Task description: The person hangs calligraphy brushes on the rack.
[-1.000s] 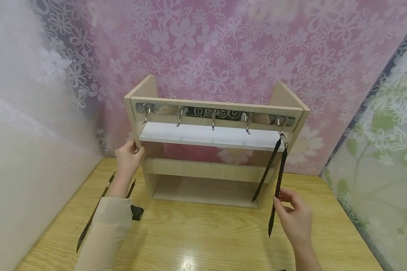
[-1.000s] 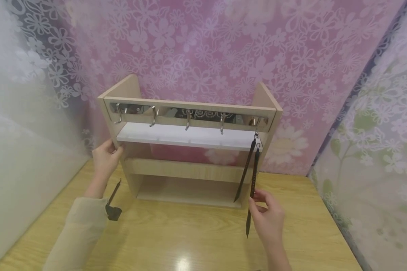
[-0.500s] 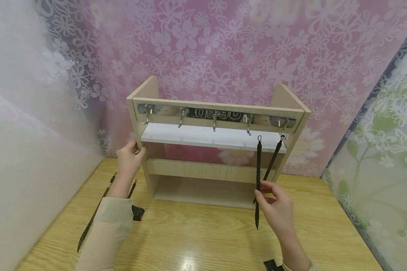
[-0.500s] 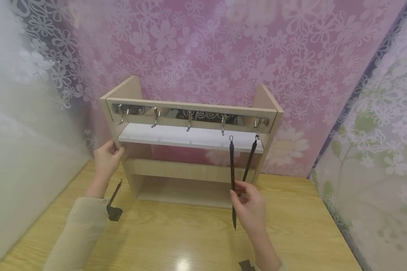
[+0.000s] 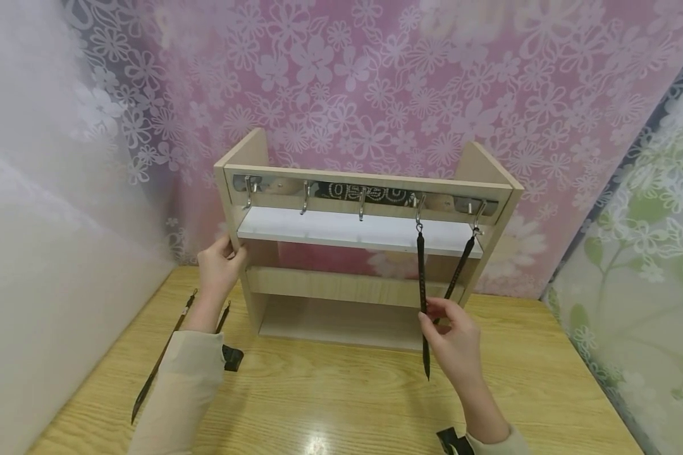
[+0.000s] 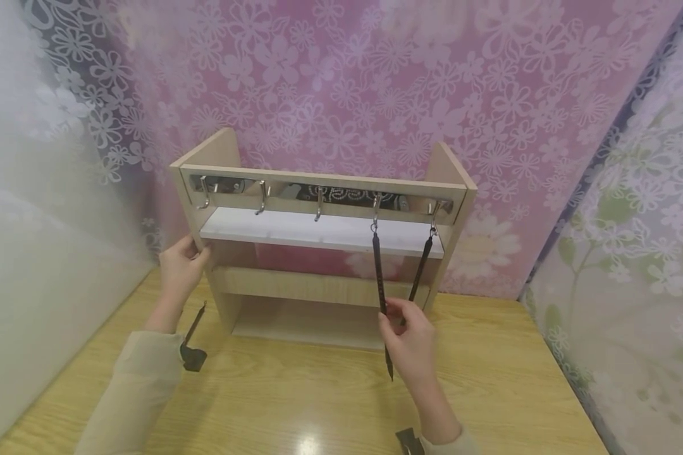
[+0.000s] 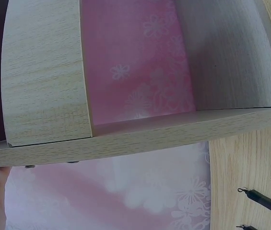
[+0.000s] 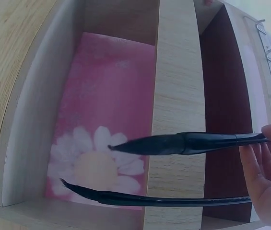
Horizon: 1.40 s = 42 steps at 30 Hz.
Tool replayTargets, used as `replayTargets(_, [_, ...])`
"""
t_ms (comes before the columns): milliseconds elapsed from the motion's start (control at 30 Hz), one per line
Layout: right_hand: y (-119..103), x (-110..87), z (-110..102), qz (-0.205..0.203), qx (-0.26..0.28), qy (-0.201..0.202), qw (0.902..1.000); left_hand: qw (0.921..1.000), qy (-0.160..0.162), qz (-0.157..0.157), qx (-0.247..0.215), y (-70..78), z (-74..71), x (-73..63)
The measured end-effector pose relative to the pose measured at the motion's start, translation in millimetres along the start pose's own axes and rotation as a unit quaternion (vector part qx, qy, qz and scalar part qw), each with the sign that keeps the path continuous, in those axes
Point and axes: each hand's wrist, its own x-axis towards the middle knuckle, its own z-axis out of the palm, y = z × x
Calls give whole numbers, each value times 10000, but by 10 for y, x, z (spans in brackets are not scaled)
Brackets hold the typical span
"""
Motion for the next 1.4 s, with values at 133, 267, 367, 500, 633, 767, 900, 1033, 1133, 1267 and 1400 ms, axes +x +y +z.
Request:
replayTargets(133, [173,-18,36,122,21,15,9999,10000,-24,15,-2,8,0,-1])
replayTargets(267, [235,-20,50,69,-10,17,10000,10000,-20,7,28,6,4,3])
replayTargets(367, [245,-13,56,32,-44,6,10000,10000,-31,-36,79,-1,5,1])
replayTargets(500, [241,1,64,136,-72,-45,9999,9999,-25,-44,128,-5,3,-6])
replayTargets(633, [248,12,89,388,-25,-120,9992,9999,-28,-19,105,-4,-2,-12])
replayTargets(767, [269,22,133,590,74,-184,9981,10000,-39,-27,51,-16,-13,-17])
replayTargets(900, [285,42,173,708,87,-209,9972,9999,-52,-11,103,-22,-20,-17])
replayTargets(1033, [303,66,212,851,66,-230,9961,9999,-60,1,117,-15,-22,-18])
replayTargets(1133, [324,79,238,982,107,-239,9948,9999,-57,25,104,-9,-23,-20])
replayTargets(1267, [353,94,269,1095,112,-240,9936,9999,-55,48,114,-4,-18,-20])
replayTargets(1400, [388,118,316,1150,84,-231,9931,9999,-27,82,132,-9,-4,-7])
